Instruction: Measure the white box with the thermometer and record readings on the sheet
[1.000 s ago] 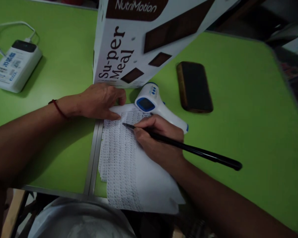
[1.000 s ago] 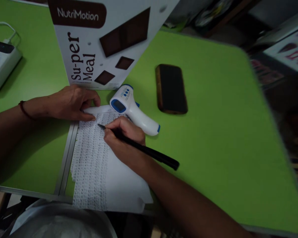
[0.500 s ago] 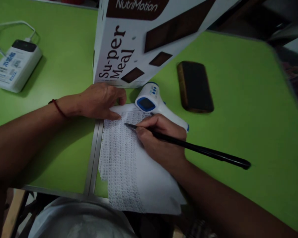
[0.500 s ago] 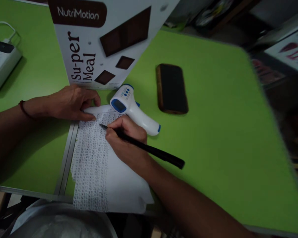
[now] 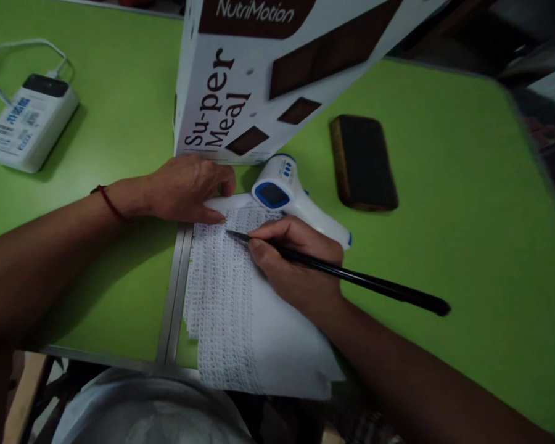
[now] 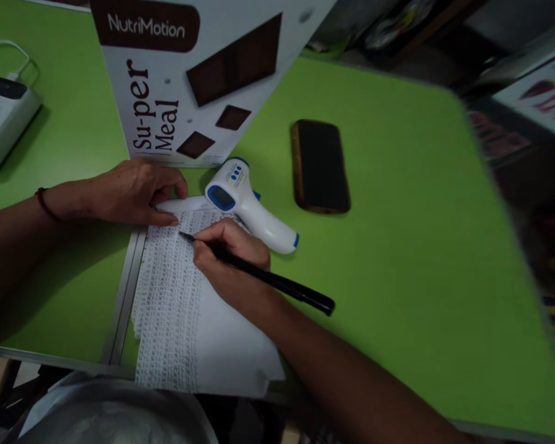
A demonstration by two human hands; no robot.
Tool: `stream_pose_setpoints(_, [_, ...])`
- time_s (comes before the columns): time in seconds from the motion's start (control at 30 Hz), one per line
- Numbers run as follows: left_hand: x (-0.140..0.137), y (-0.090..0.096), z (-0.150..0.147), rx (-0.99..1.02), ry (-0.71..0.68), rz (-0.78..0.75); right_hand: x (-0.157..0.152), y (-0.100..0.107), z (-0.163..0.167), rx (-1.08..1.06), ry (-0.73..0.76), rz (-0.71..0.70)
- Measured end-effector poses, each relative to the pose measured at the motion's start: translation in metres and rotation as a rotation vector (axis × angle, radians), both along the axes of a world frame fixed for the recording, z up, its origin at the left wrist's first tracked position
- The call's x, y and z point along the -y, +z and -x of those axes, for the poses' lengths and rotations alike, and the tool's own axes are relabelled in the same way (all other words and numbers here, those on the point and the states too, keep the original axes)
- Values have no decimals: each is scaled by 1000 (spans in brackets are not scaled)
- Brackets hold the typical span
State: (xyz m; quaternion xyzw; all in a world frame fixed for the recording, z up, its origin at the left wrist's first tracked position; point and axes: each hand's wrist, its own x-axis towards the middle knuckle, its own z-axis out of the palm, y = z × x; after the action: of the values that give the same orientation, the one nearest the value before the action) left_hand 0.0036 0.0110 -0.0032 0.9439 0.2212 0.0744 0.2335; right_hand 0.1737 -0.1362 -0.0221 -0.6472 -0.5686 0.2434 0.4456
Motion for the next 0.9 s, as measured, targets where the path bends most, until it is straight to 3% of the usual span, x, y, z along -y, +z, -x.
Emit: stream_pose_setpoints(0.9, [2,3,-2,-20,8,-29,2,-1,0,22,2,18])
